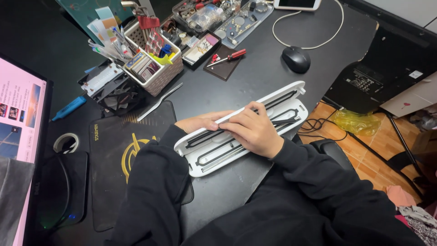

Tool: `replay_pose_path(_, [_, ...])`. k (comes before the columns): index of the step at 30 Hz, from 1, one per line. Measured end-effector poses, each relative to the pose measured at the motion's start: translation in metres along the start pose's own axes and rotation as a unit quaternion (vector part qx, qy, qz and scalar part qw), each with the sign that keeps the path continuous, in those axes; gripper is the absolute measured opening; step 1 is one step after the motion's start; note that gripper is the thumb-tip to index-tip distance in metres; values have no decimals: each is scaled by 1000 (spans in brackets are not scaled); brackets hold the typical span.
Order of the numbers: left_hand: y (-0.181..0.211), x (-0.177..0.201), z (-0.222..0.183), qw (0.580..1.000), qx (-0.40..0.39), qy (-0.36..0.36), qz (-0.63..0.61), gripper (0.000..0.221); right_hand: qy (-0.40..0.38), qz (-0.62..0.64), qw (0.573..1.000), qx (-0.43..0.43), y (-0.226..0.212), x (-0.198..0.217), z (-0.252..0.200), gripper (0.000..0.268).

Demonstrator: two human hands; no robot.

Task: Inspecting the internal components and sealing strip of a vacuum sealer device on a repair bench.

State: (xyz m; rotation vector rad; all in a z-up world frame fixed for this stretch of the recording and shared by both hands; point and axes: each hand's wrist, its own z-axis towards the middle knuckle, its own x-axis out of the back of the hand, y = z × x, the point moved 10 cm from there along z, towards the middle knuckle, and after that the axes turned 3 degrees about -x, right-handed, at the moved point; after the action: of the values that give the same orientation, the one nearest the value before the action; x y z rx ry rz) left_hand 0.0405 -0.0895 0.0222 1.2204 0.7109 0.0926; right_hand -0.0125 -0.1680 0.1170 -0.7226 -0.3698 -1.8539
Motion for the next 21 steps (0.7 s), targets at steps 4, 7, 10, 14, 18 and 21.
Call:
replay_pose_path(4, [8, -10, 1, 1000, 3, -5, 8, 91, -2, -4, 1000, 3, 1, -1, -2, 9])
replay_pose_path(7, [1, -1, -1, 1000, 0, -6, 12, 89, -7, -5, 1000, -1, 0, -1, -2, 9])
replay_pose_path(10, [-3, 6, -1, 1000, -5, -3, 13, 89, 1, 7, 1000, 3, 0, 2, 2, 8])
replay_pose_path(14, [-14, 17, 0, 999, -9, -18, 28, 86, 35, 55, 998, -2, 0, 24, 10, 18])
replay_pose_path(18, [13, -16, 1, 999, -10, -27, 34, 83, 44, 234, 971, -7, -19, 75, 33, 45])
replay_pose_path(21, [-20, 27, 5, 999, 1, -21, 49, 87, 9, 412, 887, -208, -27, 135, -7, 46])
